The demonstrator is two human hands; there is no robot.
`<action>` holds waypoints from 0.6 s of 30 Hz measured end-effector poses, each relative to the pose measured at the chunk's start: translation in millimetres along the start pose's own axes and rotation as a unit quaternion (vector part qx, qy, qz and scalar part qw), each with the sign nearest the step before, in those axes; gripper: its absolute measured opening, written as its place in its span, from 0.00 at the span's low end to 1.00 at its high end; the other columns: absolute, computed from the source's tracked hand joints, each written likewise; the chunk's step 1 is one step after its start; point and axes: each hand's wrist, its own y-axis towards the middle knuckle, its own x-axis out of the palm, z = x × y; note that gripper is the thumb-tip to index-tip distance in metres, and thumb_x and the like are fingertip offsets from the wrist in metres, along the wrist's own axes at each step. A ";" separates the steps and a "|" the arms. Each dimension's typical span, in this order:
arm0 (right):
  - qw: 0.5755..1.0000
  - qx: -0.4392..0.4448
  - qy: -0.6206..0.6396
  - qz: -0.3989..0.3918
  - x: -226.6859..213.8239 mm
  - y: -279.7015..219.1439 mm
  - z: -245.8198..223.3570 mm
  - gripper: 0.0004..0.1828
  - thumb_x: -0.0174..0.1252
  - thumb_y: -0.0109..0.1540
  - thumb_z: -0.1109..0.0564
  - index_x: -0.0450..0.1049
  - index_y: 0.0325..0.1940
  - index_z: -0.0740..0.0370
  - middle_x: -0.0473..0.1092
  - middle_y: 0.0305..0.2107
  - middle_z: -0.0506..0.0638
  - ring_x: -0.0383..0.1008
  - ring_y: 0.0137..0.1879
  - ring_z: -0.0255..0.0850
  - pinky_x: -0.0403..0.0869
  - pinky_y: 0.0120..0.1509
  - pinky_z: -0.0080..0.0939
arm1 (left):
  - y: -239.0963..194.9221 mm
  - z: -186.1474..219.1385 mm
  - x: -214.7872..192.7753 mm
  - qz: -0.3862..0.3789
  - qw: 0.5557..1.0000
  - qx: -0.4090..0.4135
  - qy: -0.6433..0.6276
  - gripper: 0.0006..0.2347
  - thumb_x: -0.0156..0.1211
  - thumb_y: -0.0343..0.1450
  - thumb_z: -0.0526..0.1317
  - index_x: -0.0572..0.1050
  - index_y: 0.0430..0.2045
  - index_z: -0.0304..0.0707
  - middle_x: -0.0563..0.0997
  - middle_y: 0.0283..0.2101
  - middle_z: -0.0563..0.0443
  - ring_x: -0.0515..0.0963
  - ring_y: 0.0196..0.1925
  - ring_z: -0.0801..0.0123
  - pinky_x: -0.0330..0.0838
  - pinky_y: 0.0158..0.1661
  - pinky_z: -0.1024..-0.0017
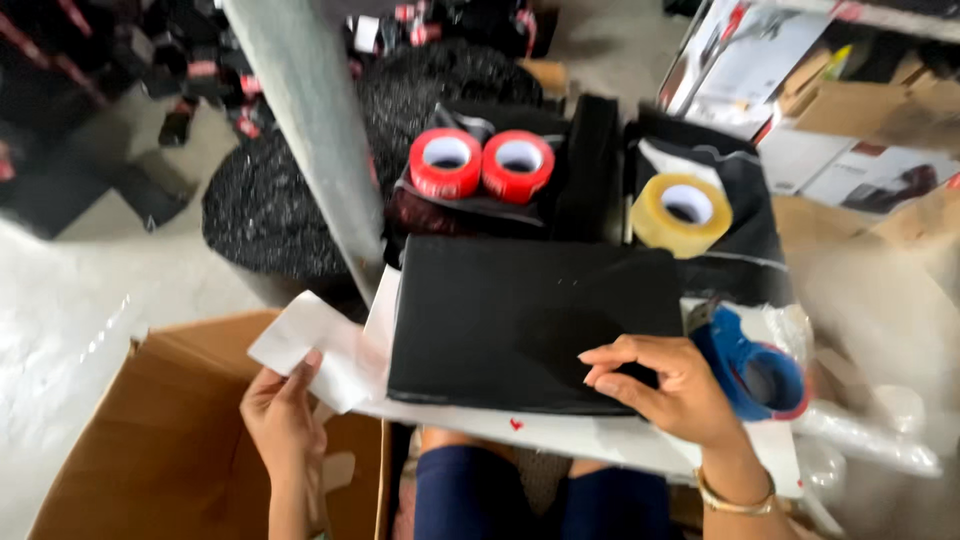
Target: The person wraps a cardboard box in a black poly mailer, applies fragile tape and a shipping label, and then wraps another small item in bubble wrap before placing it into a separate bag.
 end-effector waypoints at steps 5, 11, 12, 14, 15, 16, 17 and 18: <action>0.988 0.091 0.118 0.034 13.0 -9.4 16.8 0.10 0.62 0.63 0.64 0.80 0.48 0.70 0.79 0.32 0.54 0.80 0.39 0.38 0.76 0.42 0.35 | -61.0 60.2 73.6 -0.093 0.925 0.323 0.176 0.09 0.62 0.75 0.31 0.79 0.48 0.26 0.84 0.45 0.43 0.82 0.45 0.66 0.78 0.49 0.68; 0.912 0.159 0.370 0.075 39.8 1.8 30.2 0.13 0.60 0.64 0.57 0.78 0.43 0.73 0.78 0.34 0.59 0.81 0.40 0.44 0.82 0.43 0.45 | -81.9 45.2 154.8 -0.284 0.759 0.505 0.297 0.13 0.55 0.70 0.33 0.75 0.49 0.41 0.81 0.55 0.49 0.78 0.61 0.60 0.65 0.65 0.58; 0.912 0.162 0.368 0.082 39.6 2.4 31.8 0.13 0.60 0.64 0.57 0.78 0.43 0.73 0.78 0.34 0.59 0.81 0.40 0.44 0.82 0.43 0.45 | -86.4 42.4 157.6 -0.226 0.611 0.629 0.424 0.13 0.59 0.70 0.32 0.82 0.48 0.42 0.83 0.54 0.47 0.81 0.61 0.58 0.66 0.65 0.56; 0.888 0.128 0.440 0.039 38.5 3.2 35.0 0.14 0.56 0.70 0.54 0.72 0.41 0.70 0.77 0.37 0.60 0.80 0.44 0.46 0.82 0.49 0.49 | -86.5 36.9 164.1 -0.224 0.611 0.629 0.425 0.14 0.58 0.70 0.31 0.82 0.48 0.42 0.82 0.55 0.47 0.80 0.61 0.58 0.65 0.65 0.55; 0.886 0.135 0.441 0.044 38.5 -0.3 34.1 0.14 0.56 0.70 0.54 0.72 0.41 0.70 0.77 0.37 0.60 0.80 0.44 0.46 0.82 0.49 0.49 | -87.9 34.2 164.8 -0.216 0.610 0.629 0.430 0.14 0.57 0.70 0.31 0.82 0.48 0.42 0.82 0.55 0.46 0.80 0.61 0.58 0.65 0.65 0.54; 0.882 0.126 0.452 0.038 36.3 1.8 34.1 0.16 0.55 0.69 0.53 0.73 0.45 0.73 0.76 0.38 0.60 0.79 0.45 0.46 0.82 0.48 0.49 | -87.0 33.0 166.9 -0.217 0.610 0.629 0.429 0.14 0.57 0.70 0.31 0.82 0.48 0.42 0.82 0.55 0.46 0.80 0.61 0.58 0.65 0.65 0.54; 0.878 0.118 0.463 0.032 33.9 4.2 33.3 0.19 0.53 0.69 0.52 0.73 0.48 0.75 0.76 0.38 0.60 0.79 0.46 0.46 0.82 0.47 0.49 | -86.3 32.0 168.4 -0.214 0.604 0.635 0.432 0.14 0.57 0.70 0.30 0.83 0.48 0.43 0.82 0.55 0.46 0.80 0.61 0.58 0.65 0.65 0.52; 0.878 0.117 0.462 0.032 30.6 7.4 32.7 0.19 0.53 0.69 0.52 0.73 0.48 0.75 0.76 0.38 0.60 0.79 0.46 0.46 0.82 0.47 0.49 | -85.6 30.9 169.2 -0.210 0.597 0.641 0.435 0.15 0.57 0.69 0.30 0.83 0.47 0.44 0.82 0.54 0.46 0.80 0.61 0.58 0.64 0.65 0.50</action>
